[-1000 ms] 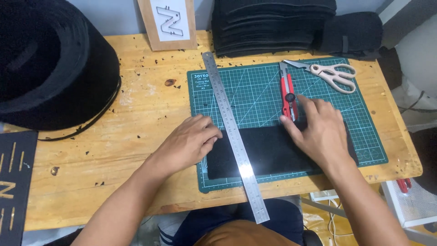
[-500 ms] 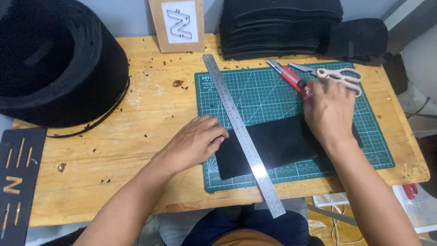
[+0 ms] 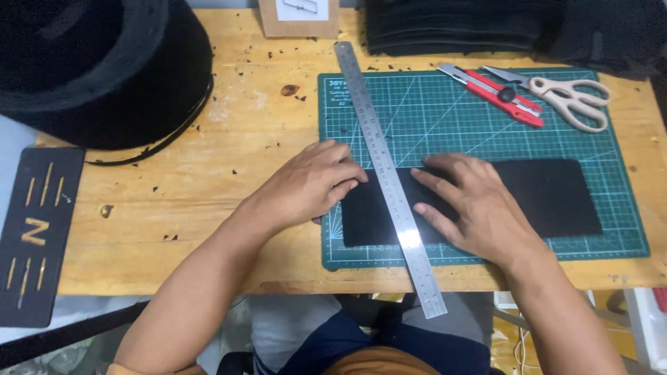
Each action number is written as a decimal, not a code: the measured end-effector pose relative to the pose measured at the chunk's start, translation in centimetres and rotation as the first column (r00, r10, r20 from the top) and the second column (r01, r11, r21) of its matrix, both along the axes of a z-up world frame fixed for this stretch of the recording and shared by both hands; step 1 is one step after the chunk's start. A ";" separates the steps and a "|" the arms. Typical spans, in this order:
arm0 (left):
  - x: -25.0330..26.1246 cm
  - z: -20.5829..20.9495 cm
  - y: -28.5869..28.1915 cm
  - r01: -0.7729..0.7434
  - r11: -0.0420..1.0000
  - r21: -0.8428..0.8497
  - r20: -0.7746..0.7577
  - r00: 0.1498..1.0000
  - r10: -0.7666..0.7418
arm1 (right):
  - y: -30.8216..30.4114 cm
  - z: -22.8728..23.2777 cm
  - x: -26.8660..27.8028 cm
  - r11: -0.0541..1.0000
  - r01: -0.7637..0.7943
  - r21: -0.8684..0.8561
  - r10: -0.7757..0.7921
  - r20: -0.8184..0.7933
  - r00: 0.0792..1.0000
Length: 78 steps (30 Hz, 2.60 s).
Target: Measuring and cutting a piece of black fabric using a metal ruler and a utility knife on a cutting mat.
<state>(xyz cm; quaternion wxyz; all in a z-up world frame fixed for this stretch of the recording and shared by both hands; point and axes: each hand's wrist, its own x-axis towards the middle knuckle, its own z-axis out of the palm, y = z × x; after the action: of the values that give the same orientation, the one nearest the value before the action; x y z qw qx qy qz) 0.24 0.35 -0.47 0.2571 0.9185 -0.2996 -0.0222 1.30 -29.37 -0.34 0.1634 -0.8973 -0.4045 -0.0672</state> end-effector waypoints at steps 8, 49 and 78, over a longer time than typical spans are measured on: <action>0.2 -1.1 0.7 0.056 0.998 -0.022 -0.056 0.997 -0.057 | -0.1 -0.1 -0.4 0.995 -0.092 -0.026 0.094 0.073 0.993; -13.1 0.5 -0.5 -0.121 0.975 0.184 -0.012 0.992 0.126 | 0.7 -0.1 -1.2 0.989 -0.086 -0.120 0.089 0.023 0.996; -12.3 -1.6 1.1 -0.090 0.996 -0.025 0.017 0.996 0.090 | -3.4 -1.5 -5.4 0.984 0.139 -0.107 -0.126 0.121 0.985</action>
<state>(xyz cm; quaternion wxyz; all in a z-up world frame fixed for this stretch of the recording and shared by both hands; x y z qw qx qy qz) -12.06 1.42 -2.03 0.2664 0.9280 -0.2604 0.0013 -4.12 -32.74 -1.83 0.0830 -0.9249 -0.3558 -0.1056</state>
